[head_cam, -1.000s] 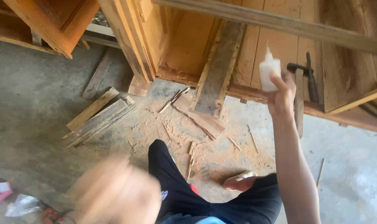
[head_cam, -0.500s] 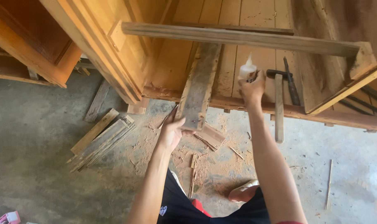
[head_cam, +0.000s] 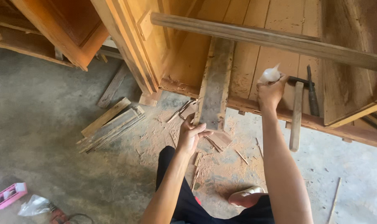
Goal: The person applies glue from a white bottle onto a long, dark wooden plank resting on a workbench. They then use their fingers to spread the glue along the plank's surface and insert small wooden dowels into pre-drilled holes.
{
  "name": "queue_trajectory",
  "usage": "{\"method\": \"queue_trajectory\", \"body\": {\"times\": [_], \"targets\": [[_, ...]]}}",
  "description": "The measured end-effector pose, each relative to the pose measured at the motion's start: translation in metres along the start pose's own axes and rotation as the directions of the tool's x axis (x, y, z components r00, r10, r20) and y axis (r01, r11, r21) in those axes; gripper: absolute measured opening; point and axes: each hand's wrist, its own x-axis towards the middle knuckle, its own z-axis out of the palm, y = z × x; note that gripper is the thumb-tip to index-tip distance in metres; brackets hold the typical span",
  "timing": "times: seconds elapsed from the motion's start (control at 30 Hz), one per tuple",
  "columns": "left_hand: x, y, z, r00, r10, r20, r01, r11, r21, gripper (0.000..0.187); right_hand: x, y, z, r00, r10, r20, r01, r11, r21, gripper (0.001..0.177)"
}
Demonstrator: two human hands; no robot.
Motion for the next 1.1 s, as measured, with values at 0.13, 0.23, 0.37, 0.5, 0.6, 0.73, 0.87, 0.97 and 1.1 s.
{"method": "queue_trajectory", "body": {"times": [0.13, 0.23, 0.37, 0.5, 0.6, 0.73, 0.87, 0.97, 1.1], "targets": [[0.003, -0.003, -0.007, 0.999, -0.03, -0.026, 0.029, 1.0, -0.011, 0.044, -0.005, -0.011, 0.0, 0.994, 0.018, -0.106, -0.012, 0.998, 0.062, 0.086], [0.004, 0.001, -0.005, 0.998, -0.029, -0.05, 0.03, 0.999, 0.023, 0.044, -0.02, -0.013, -0.013, 0.969, -0.176, -0.173, 0.188, 0.98, 0.058, 0.083], [0.003, -0.003, -0.012, 0.998, -0.028, -0.055, 0.03, 0.999, 0.04, 0.044, -0.023, -0.002, 0.008, 0.559, -0.796, -0.23, 0.761, 0.603, -0.238, 0.065], [-0.008, 0.004, -0.008, 0.998, -0.036, -0.057, 0.039, 0.997, 0.064, 0.047, -0.021, -0.008, 0.018, 0.691, -0.622, 0.368, 0.714, 0.667, -0.212, 0.033], [-0.017, 0.005, -0.012, 0.998, -0.039, -0.039, 0.041, 0.997, 0.065, 0.049, -0.01, -0.012, 0.025, 0.709, -0.368, 0.602, 0.62, 0.732, -0.283, 0.038], [-0.035, 0.005, -0.015, 0.997, -0.016, -0.072, 0.02, 0.998, 0.06, 0.056, -0.001, -0.007, 0.044, 0.673, -0.125, 0.729, 0.638, 0.596, -0.487, 0.037], [-0.044, 0.004, -0.019, 0.997, -0.019, -0.07, 0.023, 0.998, 0.058, 0.059, 0.015, -0.007, 0.049, 0.622, -0.06, 0.781, 0.679, 0.538, -0.499, 0.032], [-0.048, 0.0, -0.026, 0.998, -0.014, -0.066, 0.02, 0.996, 0.089, 0.057, 0.006, -0.007, 0.045, 0.652, -0.06, 0.756, 0.635, 0.589, -0.501, 0.031], [-0.049, 0.002, -0.025, 1.0, -0.008, -0.005, 0.008, 0.991, 0.136, 0.054, -0.019, -0.014, 0.029, 0.746, -0.263, 0.611, 0.368, 0.928, -0.05, 0.01]]}}
